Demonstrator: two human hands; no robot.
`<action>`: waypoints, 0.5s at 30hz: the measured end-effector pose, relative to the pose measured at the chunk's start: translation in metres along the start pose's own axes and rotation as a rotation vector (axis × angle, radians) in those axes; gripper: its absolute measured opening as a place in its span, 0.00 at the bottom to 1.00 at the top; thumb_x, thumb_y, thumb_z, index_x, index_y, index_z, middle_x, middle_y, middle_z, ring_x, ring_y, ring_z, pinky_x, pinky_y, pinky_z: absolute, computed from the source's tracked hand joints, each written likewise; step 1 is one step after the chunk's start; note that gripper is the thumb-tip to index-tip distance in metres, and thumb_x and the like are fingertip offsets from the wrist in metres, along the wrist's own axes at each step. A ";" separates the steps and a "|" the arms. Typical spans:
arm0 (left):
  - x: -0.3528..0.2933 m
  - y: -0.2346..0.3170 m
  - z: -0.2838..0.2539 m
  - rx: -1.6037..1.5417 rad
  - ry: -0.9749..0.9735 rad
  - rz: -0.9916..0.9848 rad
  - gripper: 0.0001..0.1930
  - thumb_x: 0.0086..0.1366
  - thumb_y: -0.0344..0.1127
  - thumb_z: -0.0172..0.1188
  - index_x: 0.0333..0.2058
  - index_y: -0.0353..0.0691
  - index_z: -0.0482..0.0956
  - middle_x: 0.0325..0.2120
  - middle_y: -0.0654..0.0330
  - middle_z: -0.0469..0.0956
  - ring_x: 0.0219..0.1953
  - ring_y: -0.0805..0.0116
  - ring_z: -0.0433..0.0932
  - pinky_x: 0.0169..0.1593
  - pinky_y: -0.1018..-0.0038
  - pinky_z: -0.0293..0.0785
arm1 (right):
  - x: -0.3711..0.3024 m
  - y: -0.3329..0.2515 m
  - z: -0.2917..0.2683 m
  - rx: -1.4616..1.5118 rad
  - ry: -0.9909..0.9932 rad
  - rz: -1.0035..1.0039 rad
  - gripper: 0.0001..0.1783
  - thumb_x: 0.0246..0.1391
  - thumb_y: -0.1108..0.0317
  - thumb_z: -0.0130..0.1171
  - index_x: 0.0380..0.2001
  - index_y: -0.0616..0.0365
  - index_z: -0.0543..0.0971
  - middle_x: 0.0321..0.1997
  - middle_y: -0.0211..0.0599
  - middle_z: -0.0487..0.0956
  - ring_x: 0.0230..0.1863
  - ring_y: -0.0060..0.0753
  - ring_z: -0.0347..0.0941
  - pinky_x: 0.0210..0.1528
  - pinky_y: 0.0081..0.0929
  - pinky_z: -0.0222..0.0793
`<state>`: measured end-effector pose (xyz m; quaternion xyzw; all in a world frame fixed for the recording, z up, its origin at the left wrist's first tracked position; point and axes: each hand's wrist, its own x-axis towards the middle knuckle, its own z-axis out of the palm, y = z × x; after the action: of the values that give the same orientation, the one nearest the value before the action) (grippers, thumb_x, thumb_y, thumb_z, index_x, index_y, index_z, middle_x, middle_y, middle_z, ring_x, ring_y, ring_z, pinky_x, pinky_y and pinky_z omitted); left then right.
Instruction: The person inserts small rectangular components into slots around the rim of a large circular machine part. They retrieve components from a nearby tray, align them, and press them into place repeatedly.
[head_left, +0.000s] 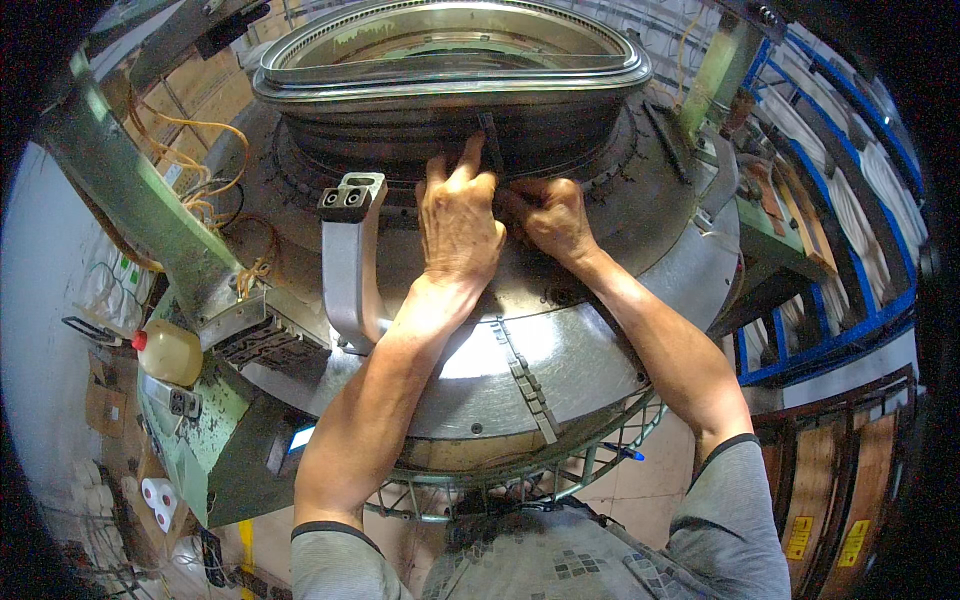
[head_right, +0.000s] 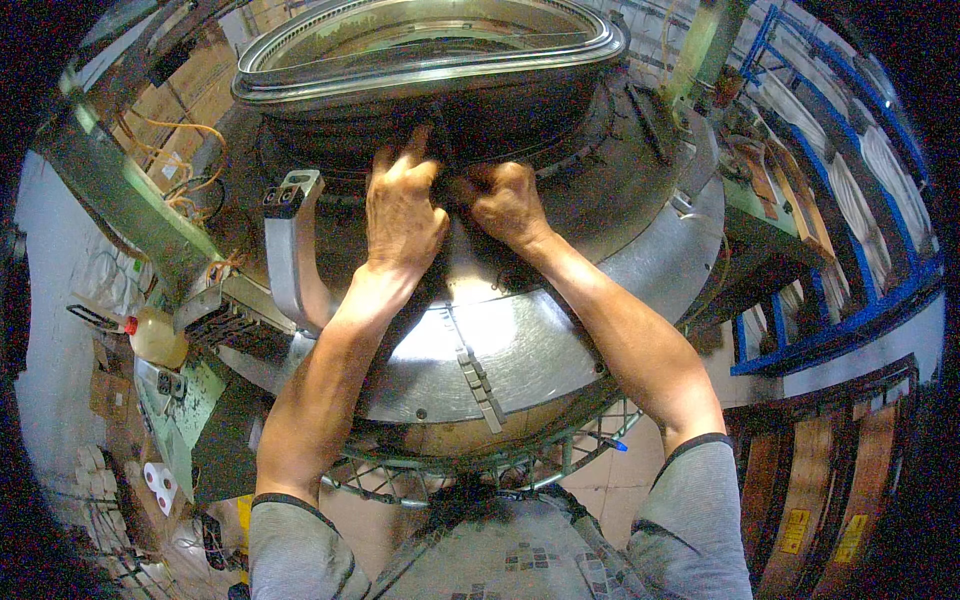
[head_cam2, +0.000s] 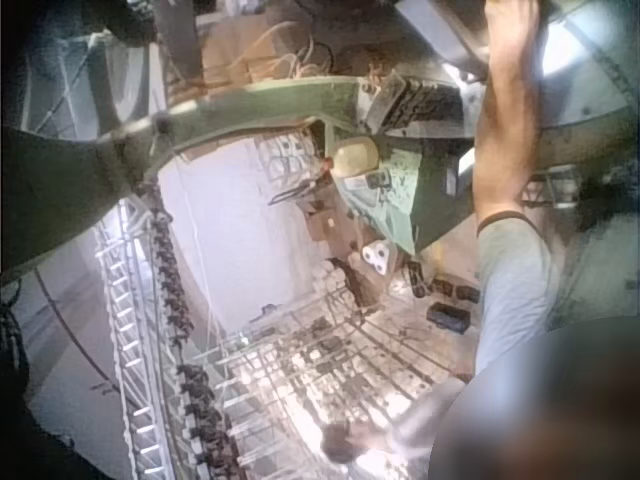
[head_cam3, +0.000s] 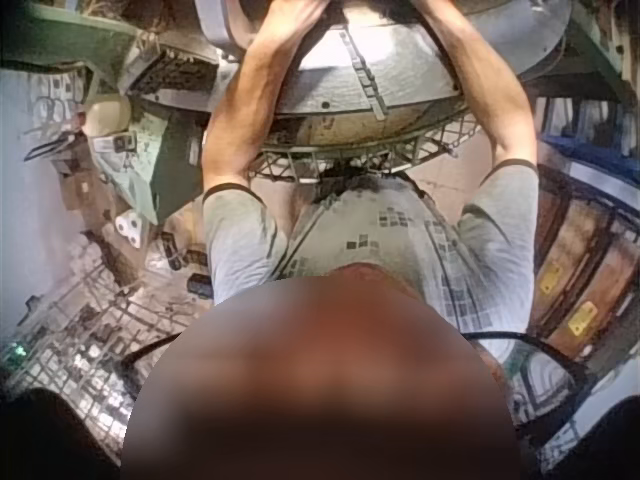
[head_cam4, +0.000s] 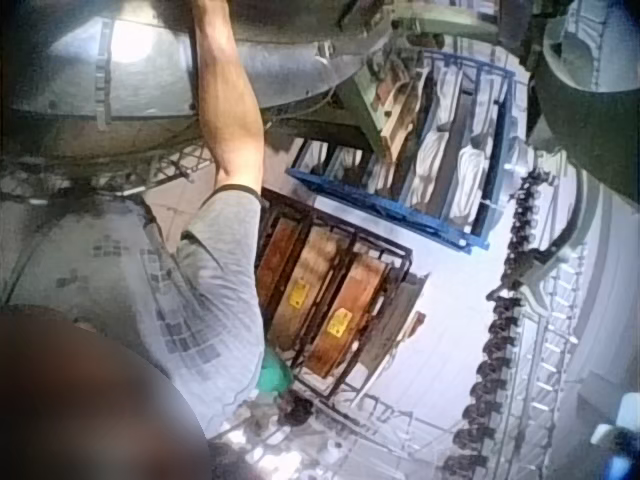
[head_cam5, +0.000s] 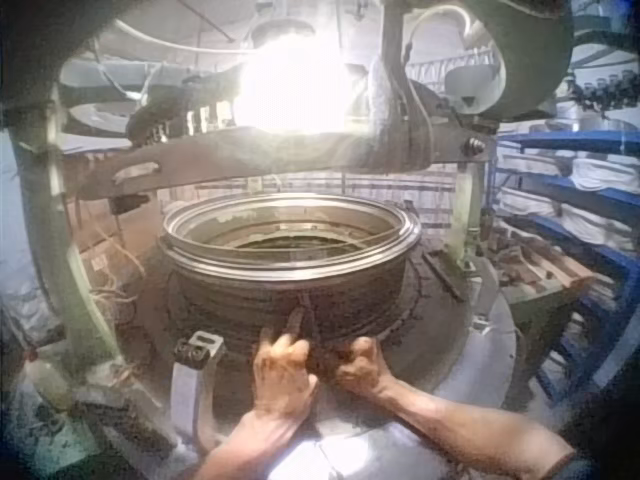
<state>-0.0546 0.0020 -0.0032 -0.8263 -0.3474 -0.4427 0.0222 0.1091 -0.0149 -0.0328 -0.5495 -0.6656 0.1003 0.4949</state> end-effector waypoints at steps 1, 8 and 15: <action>0.000 0.000 0.000 -0.003 -0.004 -0.001 0.16 0.41 0.20 0.58 0.34 0.31 0.82 0.58 0.44 0.74 0.55 0.38 0.70 0.62 0.55 0.69 | 0.000 0.000 0.000 -0.010 -0.004 0.016 0.13 0.53 0.59 0.67 0.28 0.59 0.85 0.26 0.52 0.82 0.24 0.39 0.81 0.29 0.35 0.74; 0.001 0.001 0.002 0.000 0.013 -0.020 0.14 0.42 0.19 0.63 0.32 0.32 0.84 0.62 0.53 0.72 0.55 0.44 0.72 0.58 0.55 0.71 | 0.000 0.001 0.000 0.013 0.013 -0.009 0.13 0.52 0.60 0.67 0.27 0.60 0.84 0.24 0.52 0.81 0.21 0.32 0.77 0.28 0.34 0.72; 0.001 0.001 0.002 0.012 0.006 -0.027 0.14 0.42 0.19 0.63 0.33 0.32 0.84 0.62 0.54 0.72 0.55 0.44 0.72 0.58 0.56 0.71 | -0.001 0.000 0.001 0.028 0.018 -0.003 0.12 0.52 0.61 0.67 0.28 0.60 0.85 0.25 0.50 0.82 0.23 0.33 0.79 0.29 0.34 0.73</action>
<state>-0.0522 0.0019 -0.0034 -0.8200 -0.3611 -0.4435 0.0224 0.1086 -0.0153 -0.0337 -0.5423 -0.6604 0.1040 0.5089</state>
